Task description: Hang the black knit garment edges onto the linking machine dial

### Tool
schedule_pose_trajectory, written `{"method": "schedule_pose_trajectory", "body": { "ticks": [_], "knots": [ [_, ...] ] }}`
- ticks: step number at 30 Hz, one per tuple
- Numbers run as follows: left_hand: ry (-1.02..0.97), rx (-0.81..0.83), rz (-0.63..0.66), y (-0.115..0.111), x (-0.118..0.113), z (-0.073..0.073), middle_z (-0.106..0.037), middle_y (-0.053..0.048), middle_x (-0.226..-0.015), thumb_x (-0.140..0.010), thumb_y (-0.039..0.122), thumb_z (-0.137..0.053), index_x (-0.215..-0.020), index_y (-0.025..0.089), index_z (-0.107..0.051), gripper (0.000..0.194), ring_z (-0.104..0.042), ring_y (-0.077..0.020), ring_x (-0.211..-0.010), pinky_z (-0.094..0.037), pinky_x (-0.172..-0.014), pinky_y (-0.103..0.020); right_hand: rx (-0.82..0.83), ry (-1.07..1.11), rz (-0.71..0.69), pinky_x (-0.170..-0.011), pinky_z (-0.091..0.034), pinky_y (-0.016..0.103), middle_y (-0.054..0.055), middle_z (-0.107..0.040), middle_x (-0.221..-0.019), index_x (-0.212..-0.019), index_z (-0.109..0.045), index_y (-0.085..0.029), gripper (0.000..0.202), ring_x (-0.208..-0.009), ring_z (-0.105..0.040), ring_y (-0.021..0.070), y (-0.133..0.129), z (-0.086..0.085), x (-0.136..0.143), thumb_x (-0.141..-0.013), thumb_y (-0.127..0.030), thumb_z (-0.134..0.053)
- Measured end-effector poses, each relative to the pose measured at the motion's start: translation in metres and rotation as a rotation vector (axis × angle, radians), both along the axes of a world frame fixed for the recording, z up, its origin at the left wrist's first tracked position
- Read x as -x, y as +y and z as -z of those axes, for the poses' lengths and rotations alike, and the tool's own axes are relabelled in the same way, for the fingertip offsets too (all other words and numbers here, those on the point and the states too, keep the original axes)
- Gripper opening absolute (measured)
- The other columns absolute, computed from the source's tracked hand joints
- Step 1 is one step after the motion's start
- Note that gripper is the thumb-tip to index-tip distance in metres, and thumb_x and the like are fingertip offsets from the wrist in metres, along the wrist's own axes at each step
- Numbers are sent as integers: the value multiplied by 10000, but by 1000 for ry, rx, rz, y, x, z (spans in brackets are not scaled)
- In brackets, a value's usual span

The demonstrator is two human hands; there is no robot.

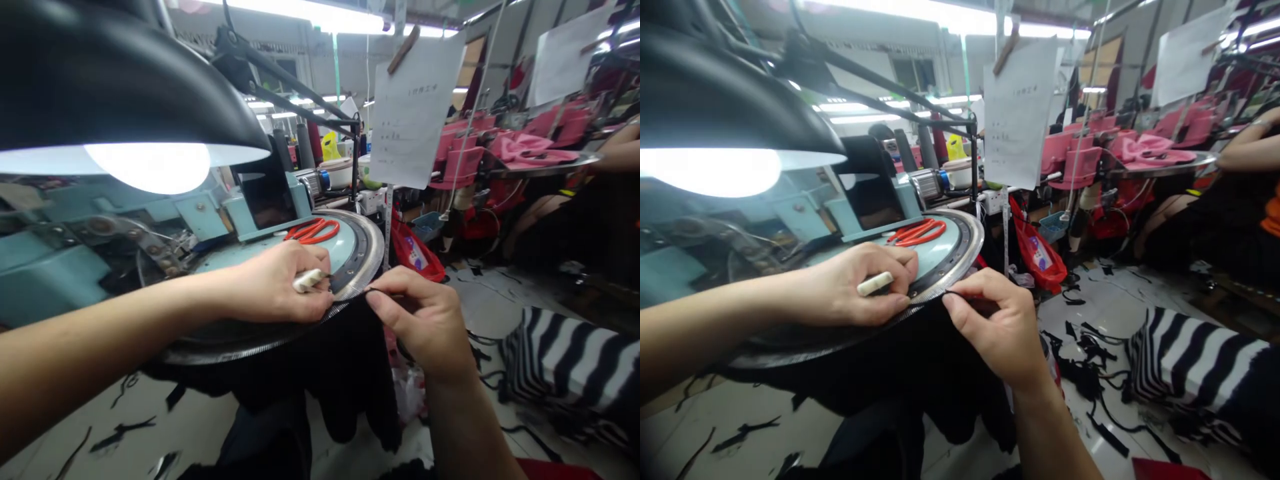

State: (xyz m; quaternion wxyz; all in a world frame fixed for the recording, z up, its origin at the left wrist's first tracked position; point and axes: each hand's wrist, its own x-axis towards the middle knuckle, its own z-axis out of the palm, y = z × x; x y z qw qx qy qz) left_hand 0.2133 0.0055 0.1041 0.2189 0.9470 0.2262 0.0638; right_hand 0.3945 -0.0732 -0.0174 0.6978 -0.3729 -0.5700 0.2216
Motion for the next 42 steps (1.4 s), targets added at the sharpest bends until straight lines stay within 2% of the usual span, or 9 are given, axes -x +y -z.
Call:
{"method": "schedule_pose_trajectory", "body": {
  "ticks": [8,21,25,29,30,34,36,39,42],
  "knots": [
    [12,-28,-140,-4,-10,2,-484,38,-638,-741,295,-592,-553,179,-492,242,-448,-94,-564,-361,-557,-233,128,196,-68,-512,-437,154,-40,-655,-633,-767,-728,-212,65,-542,-551,72,7,6,1,-820,-247,-744],
    [15,-169,-291,-3,-28,6,-557,7,-643,-724,403,-608,-579,190,-510,276,-507,-135,-583,-375,-568,-255,277,329,-156,-530,-467,192,7,-669,-647,-767,-727,-163,257,-569,-581,105,13,19,2,-719,-389,-841],
    [-7,-161,-262,-6,-23,13,-571,2,-607,-714,538,-621,-590,197,-575,366,-522,-156,-556,-334,-511,-270,367,248,49,-509,-497,250,31,-666,-665,-796,-708,-148,368,-565,-600,153,1,16,12,-726,-496,-807],
    [-19,-125,-269,-3,-25,11,-609,-18,-628,-722,489,-624,-645,209,-649,291,-555,-176,-575,-353,-524,-292,131,-58,700,-625,-533,298,65,-679,-798,-853,-701,-180,240,-707,-644,207,-36,10,68,-796,-405,-760],
    [-53,-148,-261,-5,-23,7,-629,-28,-663,-745,472,-618,-664,213,-659,275,-577,-186,-613,-372,-544,-295,26,-131,736,-668,-537,296,59,-679,-812,-849,-693,-195,153,-730,-650,204,-47,11,88,-827,-341,-732],
    [-358,-367,-127,-36,30,-13,-668,-43,-882,-798,512,-675,-828,219,-638,296,-613,-197,-781,-435,-652,-292,-135,-384,325,-661,-558,262,25,-702,-782,-878,-690,-216,28,-704,-685,182,-67,21,152,-872,-219,-662],
    [-516,-263,-123,-66,83,-3,-631,-2,-798,-681,614,-775,-884,220,-562,491,-558,-152,-656,-413,-584,-264,-95,-417,245,-647,-578,266,40,-722,-819,-936,-696,-204,84,-720,-705,193,-63,26,171,-880,-254,-659],
    [-705,143,-221,-104,162,48,-485,57,-584,-779,656,-674,-760,230,-434,489,-420,-99,-474,-304,-444,-235,-36,-402,221,-600,-580,253,40,-724,-814,-991,-691,-196,165,-659,-699,177,-50,32,196,-887,-321,-658],
    [-1029,297,-519,-113,205,112,-397,69,-511,-866,709,-497,-714,235,-382,511,-367,-96,-407,-280,-423,-247,26,-490,325,-503,-546,253,62,-731,-804,-1054,-673,-153,356,-557,-676,176,-29,35,233,-851,-444,-685]
  ]
}}
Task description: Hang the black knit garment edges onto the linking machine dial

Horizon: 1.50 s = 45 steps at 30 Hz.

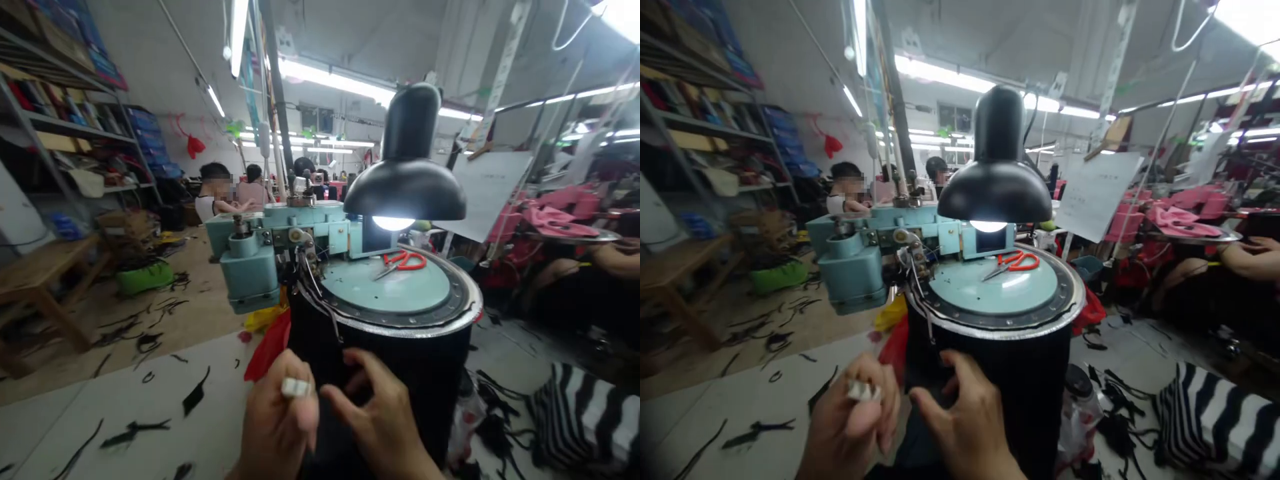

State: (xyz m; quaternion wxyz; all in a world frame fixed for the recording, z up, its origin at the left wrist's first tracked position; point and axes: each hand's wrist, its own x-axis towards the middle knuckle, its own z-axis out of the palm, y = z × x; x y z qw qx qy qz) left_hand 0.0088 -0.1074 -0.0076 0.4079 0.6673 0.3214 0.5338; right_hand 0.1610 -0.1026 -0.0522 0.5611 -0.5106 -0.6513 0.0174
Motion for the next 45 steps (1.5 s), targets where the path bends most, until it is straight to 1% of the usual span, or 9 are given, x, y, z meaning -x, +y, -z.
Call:
{"method": "schedule_pose_trajectory", "body": {
  "ticks": [4,13,20,24,29,34,37,42,45],
  "knots": [
    [-88,231,-185,20,6,36,-400,77,-555,-941,625,-444,-754,228,-404,440,-380,-91,-435,-336,-451,-219,-67,-159,298,-443,-497,297,91,-678,-625,-845,-690,-112,362,-490,-657,231,27,5,31,-915,-445,-565],
    [40,359,120,71,19,19,-579,16,-615,-817,603,-660,-782,171,-615,436,-514,-100,-491,-358,-433,-191,-171,33,100,-606,-544,272,35,-691,-776,-963,-682,-179,152,-656,-669,165,-2,-14,3,-862,-130,-579],
    [-47,388,300,83,5,21,-596,13,-589,-791,633,-673,-769,151,-632,484,-506,-80,-438,-371,-407,-176,-279,-135,275,-642,-540,269,30,-754,-806,-1026,-708,-197,178,-643,-692,159,4,-28,10,-866,-126,-675],
    [45,357,261,84,1,12,-609,0,-571,-798,604,-681,-671,141,-621,483,-519,-80,-436,-377,-417,-177,-265,-55,523,-631,-533,277,-7,-732,-745,-968,-725,-237,162,-580,-657,145,-4,-30,9,-830,-151,-722],
    [124,336,277,86,-7,8,-639,-21,-577,-801,595,-677,-651,146,-638,475,-553,-106,-452,-414,-433,-195,-263,-10,580,-638,-539,288,6,-736,-755,-882,-718,-244,115,-610,-668,159,-5,-22,4,-795,-198,-778],
    [163,345,314,88,-9,6,-643,-24,-567,-805,599,-672,-635,141,-650,489,-569,-105,-445,-403,-424,-187,76,332,229,-479,-541,245,0,-699,-686,-843,-682,-196,89,-486,-647,141,-4,12,-5,-821,-259,-740],
    [151,346,312,82,-6,4,-642,-19,-562,-828,601,-650,-659,143,-662,489,-573,-102,-448,-421,-435,-185,201,492,-42,-382,-492,211,-31,-666,-577,-876,-642,-192,69,-371,-594,122,-10,9,-12,-908,-237,-600],
    [108,369,305,79,-8,8,-637,-13,-556,-823,610,-655,-634,140,-640,507,-558,-85,-425,-404,-411,-172,-25,-34,106,-628,-569,259,36,-767,-913,-1074,-712,-229,249,-738,-720,174,-23,-31,-19,-838,-149,-700],
    [78,416,321,83,-10,13,-628,-7,-540,-807,630,-662,-679,140,-653,507,-550,-88,-409,-403,-394,-173,-111,-140,192,-633,-539,255,13,-764,-847,-1024,-722,-230,205,-690,-701,149,-26,-44,-19,-851,-123,-695]
  ]
}}
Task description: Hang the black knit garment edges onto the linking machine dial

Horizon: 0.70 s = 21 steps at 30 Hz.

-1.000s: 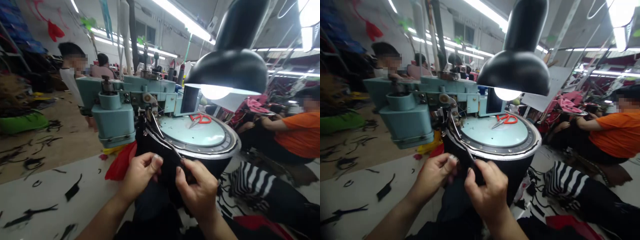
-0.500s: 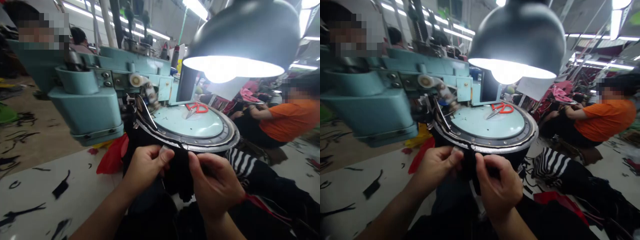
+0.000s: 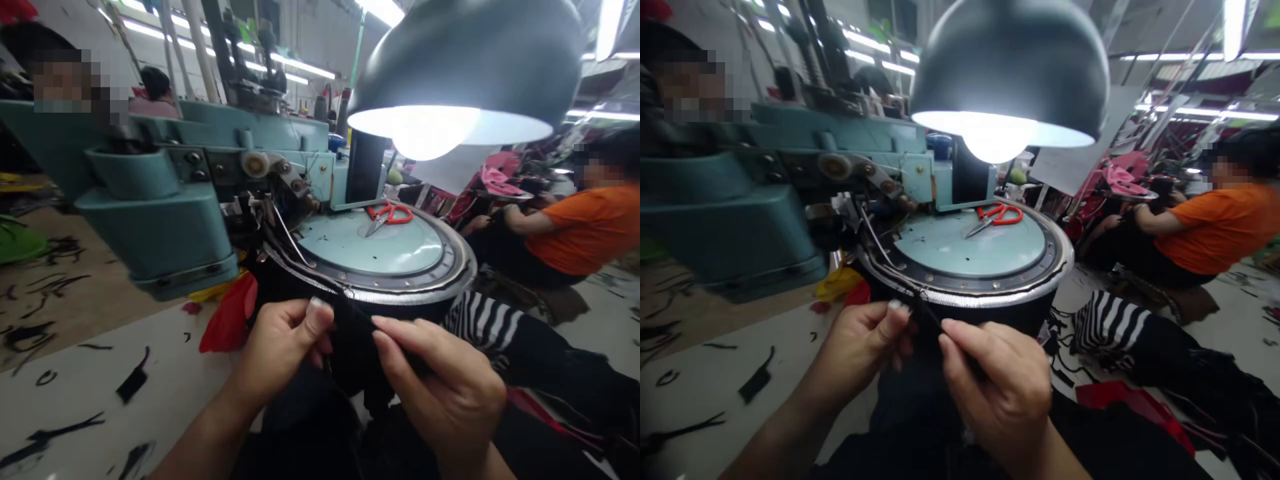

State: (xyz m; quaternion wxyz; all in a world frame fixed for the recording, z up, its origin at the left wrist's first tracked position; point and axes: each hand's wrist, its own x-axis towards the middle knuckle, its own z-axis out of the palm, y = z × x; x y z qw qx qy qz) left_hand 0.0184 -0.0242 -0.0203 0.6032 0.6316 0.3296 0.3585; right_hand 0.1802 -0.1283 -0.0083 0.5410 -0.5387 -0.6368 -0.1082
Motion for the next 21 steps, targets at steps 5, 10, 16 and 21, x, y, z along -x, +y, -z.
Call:
{"method": "schedule_pose_trajectory", "body": {
  "ticks": [5,10,16,21],
  "knots": [
    [-13,-26,-91,-4,-1,1,-623,-10,-528,-786,653,-668,-681,132,-660,532,-542,-83,-404,-401,-395,-163,-41,130,85,-671,-530,242,-13,-737,-800,-886,-714,-227,75,-709,-689,135,5,-2,3,-849,-161,-721],
    [-19,-83,-101,-21,-9,1,-628,-27,-529,-799,640,-658,-633,126,-650,540,-551,-92,-419,-423,-419,-170,-59,180,112,-663,-518,192,-52,-713,-757,-861,-705,-231,74,-670,-667,93,7,-8,5,-842,-165,-733],
    [-27,-74,-30,-16,-24,0,-616,-29,-523,-776,656,-665,-622,128,-645,551,-532,-94,-409,-388,-400,-173,-135,237,210,-574,-512,184,-43,-702,-707,-872,-701,-223,106,-559,-644,93,15,23,6,-804,-177,-767],
    [16,-36,-8,-12,-22,0,-617,-26,-524,-811,644,-638,-646,125,-641,544,-523,-82,-403,-378,-400,-163,219,515,-166,-389,-465,184,-18,-661,-677,-743,-624,-195,116,-429,-594,103,13,75,0,-837,-241,-676]
  ]
}}
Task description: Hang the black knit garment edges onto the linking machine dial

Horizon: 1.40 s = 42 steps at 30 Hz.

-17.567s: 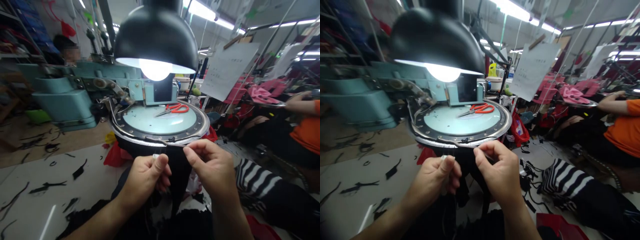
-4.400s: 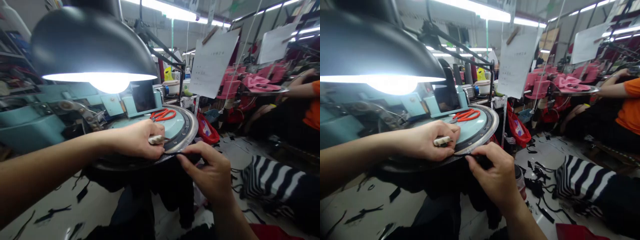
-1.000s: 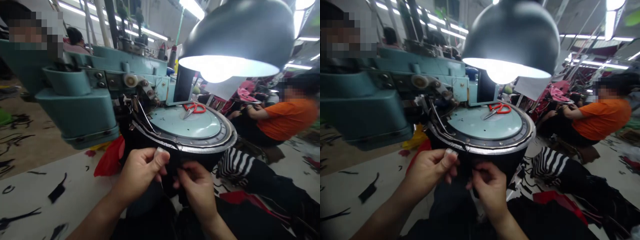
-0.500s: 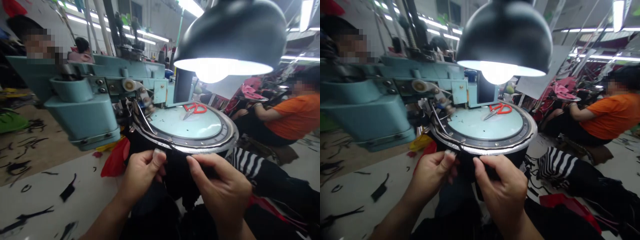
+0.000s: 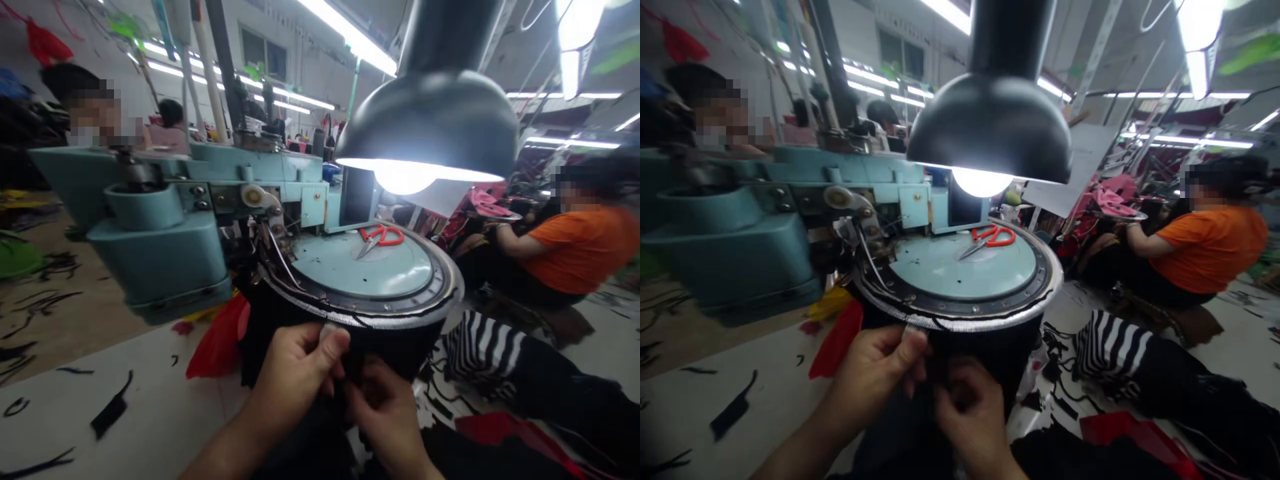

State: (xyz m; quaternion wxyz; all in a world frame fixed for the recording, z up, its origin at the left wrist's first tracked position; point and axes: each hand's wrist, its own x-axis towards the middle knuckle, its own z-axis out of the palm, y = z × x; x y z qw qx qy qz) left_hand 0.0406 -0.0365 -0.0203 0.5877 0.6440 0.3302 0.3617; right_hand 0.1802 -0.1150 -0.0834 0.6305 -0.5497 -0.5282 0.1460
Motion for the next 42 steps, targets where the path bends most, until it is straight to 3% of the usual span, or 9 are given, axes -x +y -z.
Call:
{"method": "schedule_pose_trajectory", "body": {
  "ticks": [3,8,13,22,27,32,34,38,42],
  "knots": [
    [-3,0,3,-3,4,2,-625,-26,-537,-814,643,-636,-656,124,-652,543,-534,-83,-411,-398,-404,-164,54,13,-96,-421,-512,196,-19,-685,-702,-838,-637,-212,51,-461,-634,122,-18,-11,-17,-872,-248,-630],
    [-37,36,-27,-2,3,6,-623,-20,-520,-776,660,-667,-676,122,-671,548,-541,-85,-392,-411,-388,-160,-122,-577,69,-734,-579,229,2,-772,-901,-1079,-727,-293,263,-802,-730,169,-40,-64,-44,-837,-195,-705],
    [-27,1,-120,-3,0,11,-634,-29,-518,-774,649,-676,-677,121,-691,537,-555,-87,-401,-418,-397,-153,-138,-382,264,-748,-545,188,-65,-768,-873,-940,-752,-329,157,-775,-711,122,-38,-75,-45,-856,-202,-713],
    [-8,-50,-119,-17,-10,9,-628,-29,-499,-811,624,-648,-651,129,-691,522,-558,-92,-404,-419,-409,-155,-72,-192,287,-623,-507,162,-66,-731,-746,-825,-760,-290,70,-655,-663,99,-23,-83,-42,-849,-234,-725],
    [21,-75,-93,-8,-19,9,-642,-34,-517,-814,586,-663,-638,133,-691,487,-570,-101,-427,-434,-429,-167,44,74,291,-520,-463,182,-21,-679,-662,-794,-745,-213,117,-566,-597,105,-12,-51,-49,-715,-251,-823],
    [34,-10,-79,-8,-17,6,-645,-29,-515,-822,580,-658,-682,132,-700,472,-559,-96,-400,-417,-404,-163,166,543,-105,-397,-446,216,-58,-561,-497,-753,-652,-189,260,-327,-456,80,-18,-10,-63,-725,-416,-777],
    [11,31,-86,-16,-15,6,-636,-22,-506,-828,595,-647,-693,135,-696,482,-555,-93,-389,-410,-391,-158,113,455,-157,-411,-461,213,-35,-626,-567,-840,-669,-205,210,-351,-495,87,-30,-20,-69,-807,-407,-716],
    [-47,51,-107,-31,-18,7,-626,-16,-499,-822,614,-646,-692,137,-688,497,-545,-90,-380,-419,-383,-155,-6,-183,35,-577,-536,228,28,-748,-832,-928,-759,-240,134,-683,-692,161,-48,-64,-73,-803,-194,-751],
    [-26,44,-142,-30,-25,9,-630,-25,-500,-820,599,-659,-679,129,-685,492,-552,-92,-390,-421,-390,-154,-155,-267,237,-559,-529,208,-23,-746,-762,-867,-758,-271,107,-631,-680,137,-46,-82,-71,-820,-176,-744]
  ]
}}
